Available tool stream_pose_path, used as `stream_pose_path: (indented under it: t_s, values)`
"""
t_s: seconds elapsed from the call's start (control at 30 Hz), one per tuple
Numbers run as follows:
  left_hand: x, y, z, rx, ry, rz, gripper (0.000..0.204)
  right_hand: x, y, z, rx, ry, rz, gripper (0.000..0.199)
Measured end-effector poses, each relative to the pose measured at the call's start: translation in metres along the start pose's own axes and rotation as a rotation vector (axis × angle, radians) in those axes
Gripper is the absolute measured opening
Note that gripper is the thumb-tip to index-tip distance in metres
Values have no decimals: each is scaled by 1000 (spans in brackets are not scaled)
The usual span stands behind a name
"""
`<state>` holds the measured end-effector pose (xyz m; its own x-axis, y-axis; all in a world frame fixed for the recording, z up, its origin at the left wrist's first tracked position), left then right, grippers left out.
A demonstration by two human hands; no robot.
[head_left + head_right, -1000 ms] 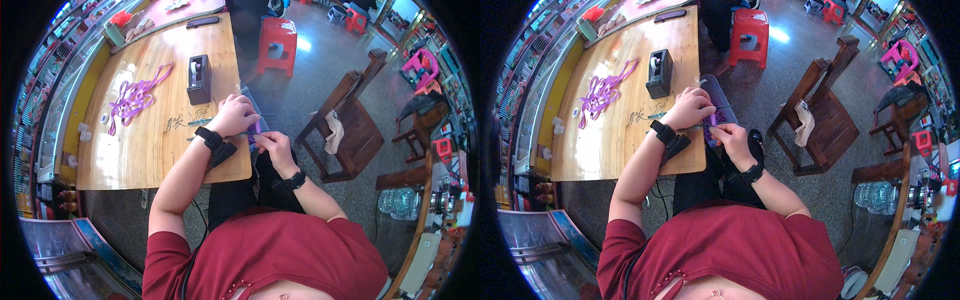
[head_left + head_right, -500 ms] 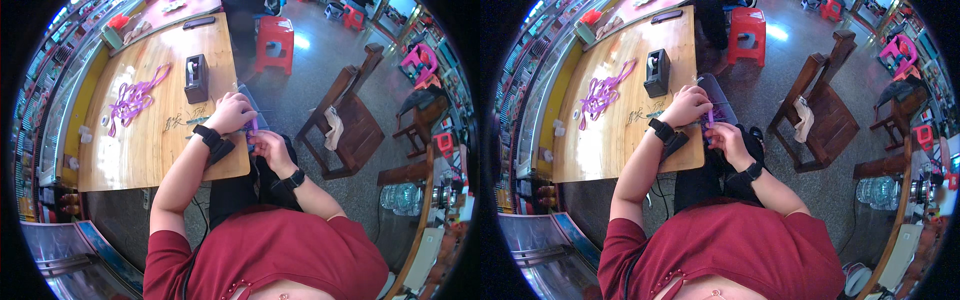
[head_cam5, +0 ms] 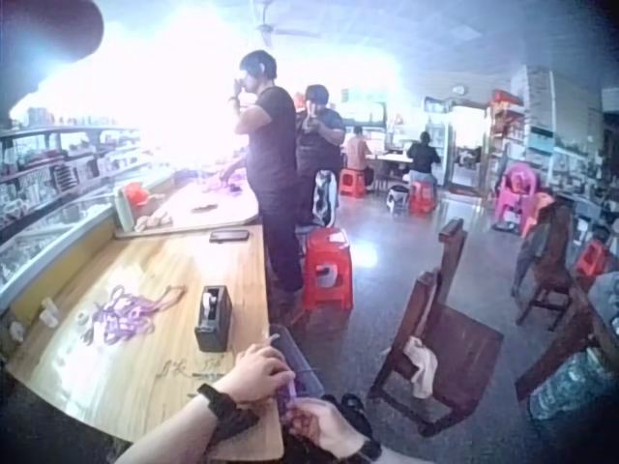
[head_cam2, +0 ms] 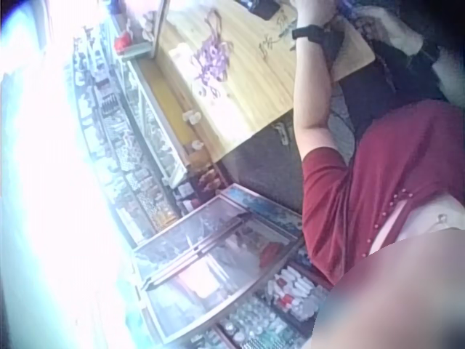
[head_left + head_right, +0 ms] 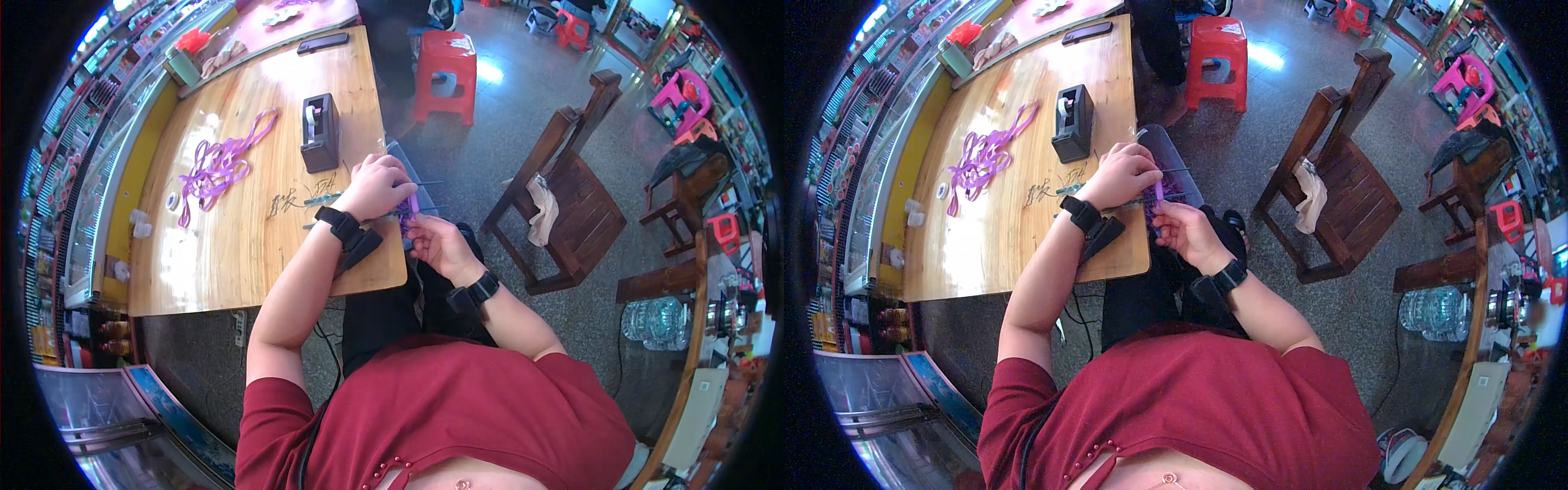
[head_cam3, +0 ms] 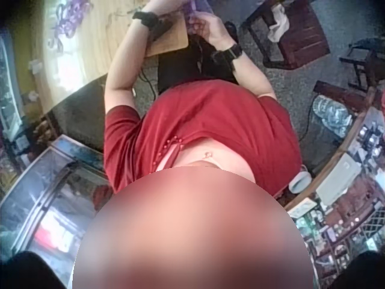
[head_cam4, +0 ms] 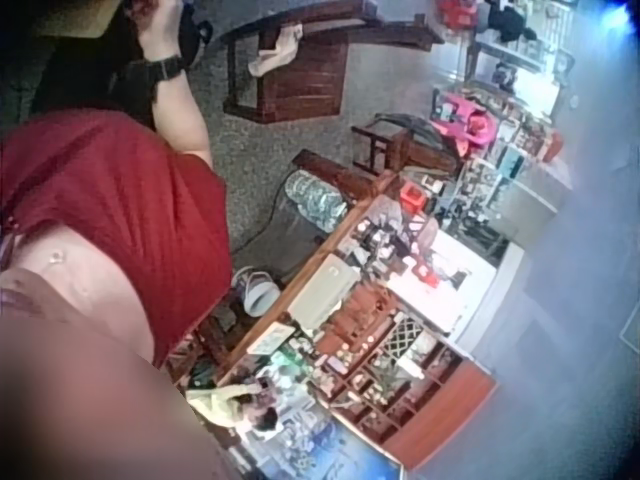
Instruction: Measuring purple ribbons against a ruler on a table and securing them with tape.
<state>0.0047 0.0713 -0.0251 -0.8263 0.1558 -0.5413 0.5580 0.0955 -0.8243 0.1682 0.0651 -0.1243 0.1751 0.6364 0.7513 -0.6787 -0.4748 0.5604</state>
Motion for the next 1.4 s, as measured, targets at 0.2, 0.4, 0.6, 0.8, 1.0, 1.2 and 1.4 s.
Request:
stream_pose_path:
  t_s: [0.2,0.4,0.6,0.8,1.0,1.2,1.4]
  values:
    - [1,0,1,2,9,12,24,0,9,3,70,105,-160,30]
    - [-2,-1,2,-14,20,0,23,-2,6,2,113,118,-209,28]
    - [1,1,1,-10,23,-1,24,1,4,5,59,13,-95,19]
    - [-1,-1,1,-15,22,-4,24,17,8,11,-143,-269,256,11]
    - [1,0,0,-4,14,-5,24,20,13,14,-293,-447,536,9]
    - [2,0,0,9,12,-15,24,22,15,15,-327,-542,644,8]
    - [-6,-2,5,-70,-1,-26,26,24,17,16,-348,-552,657,9]
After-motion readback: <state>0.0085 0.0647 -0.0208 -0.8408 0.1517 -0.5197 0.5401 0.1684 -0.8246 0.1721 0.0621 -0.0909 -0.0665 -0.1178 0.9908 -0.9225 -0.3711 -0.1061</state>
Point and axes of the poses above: each hand's wrist, its own z-axis away from the middle knuckle, its own y-axis out of the palm, x = y × z, the point moved 4 cm from there along -z, towards the middle knuckle, and after that the axes turned 7 degrees about z, right-handed, at the moved point
